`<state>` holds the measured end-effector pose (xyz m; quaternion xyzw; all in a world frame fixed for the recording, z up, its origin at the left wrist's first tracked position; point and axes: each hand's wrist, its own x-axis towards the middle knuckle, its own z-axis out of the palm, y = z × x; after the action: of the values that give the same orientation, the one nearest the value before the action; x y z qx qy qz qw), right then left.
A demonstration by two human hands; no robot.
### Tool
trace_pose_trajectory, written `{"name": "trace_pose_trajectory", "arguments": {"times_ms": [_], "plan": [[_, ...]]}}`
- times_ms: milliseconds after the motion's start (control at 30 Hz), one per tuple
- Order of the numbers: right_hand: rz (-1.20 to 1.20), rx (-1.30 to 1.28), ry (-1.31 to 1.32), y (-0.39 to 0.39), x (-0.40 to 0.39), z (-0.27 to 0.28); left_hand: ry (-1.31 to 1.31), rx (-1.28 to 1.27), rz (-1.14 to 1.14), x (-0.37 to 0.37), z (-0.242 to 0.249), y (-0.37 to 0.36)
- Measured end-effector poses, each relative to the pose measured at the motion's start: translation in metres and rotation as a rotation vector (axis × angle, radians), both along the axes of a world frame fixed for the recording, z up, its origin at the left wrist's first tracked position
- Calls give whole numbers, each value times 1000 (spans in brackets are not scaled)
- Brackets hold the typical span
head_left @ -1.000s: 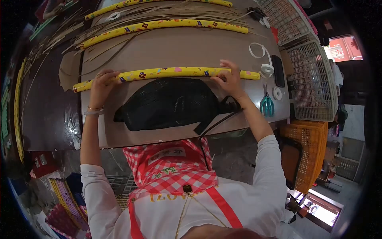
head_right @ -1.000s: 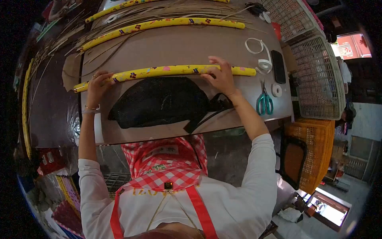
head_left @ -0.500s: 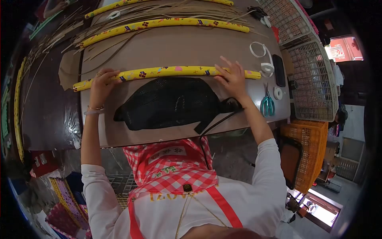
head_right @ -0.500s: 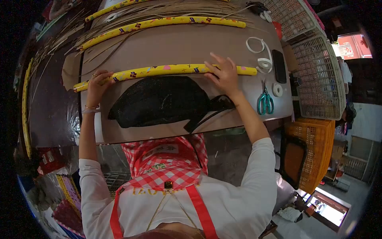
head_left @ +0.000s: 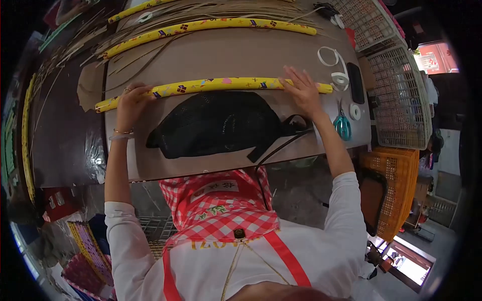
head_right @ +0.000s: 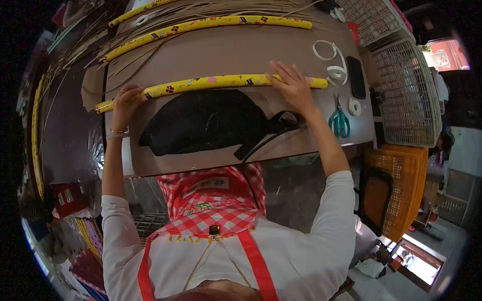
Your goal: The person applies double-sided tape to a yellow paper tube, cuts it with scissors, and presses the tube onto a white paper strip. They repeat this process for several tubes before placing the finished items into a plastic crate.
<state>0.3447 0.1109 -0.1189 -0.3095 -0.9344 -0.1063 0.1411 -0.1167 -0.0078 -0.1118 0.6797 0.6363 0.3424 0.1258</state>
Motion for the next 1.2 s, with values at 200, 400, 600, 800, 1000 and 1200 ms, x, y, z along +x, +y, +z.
{"name": "trace_pose_trajectory", "arguments": {"times_ms": [200, 400, 600, 800, 1000, 1200], "plan": [[96, -26, 66, -4, -41, 18, -89, 6, -32, -2, -4, 0], [259, -24, -133, 12, -47, 8, -65, 35, -52, -4, -5, 2], [182, -186, 95, 7, -65, 9, -72, 8, -34, -4, -5, 1], [313, -45, -120, 14, -68, 14, -40, 40, -13, -4, -8, 0], [191, -292, -12, 8, -81, 16, -65, -7, 6, -1, -2, 0], [336, 183, -388, 13, -79, 18, 1, 39, -13, -5, -7, 1]]}}
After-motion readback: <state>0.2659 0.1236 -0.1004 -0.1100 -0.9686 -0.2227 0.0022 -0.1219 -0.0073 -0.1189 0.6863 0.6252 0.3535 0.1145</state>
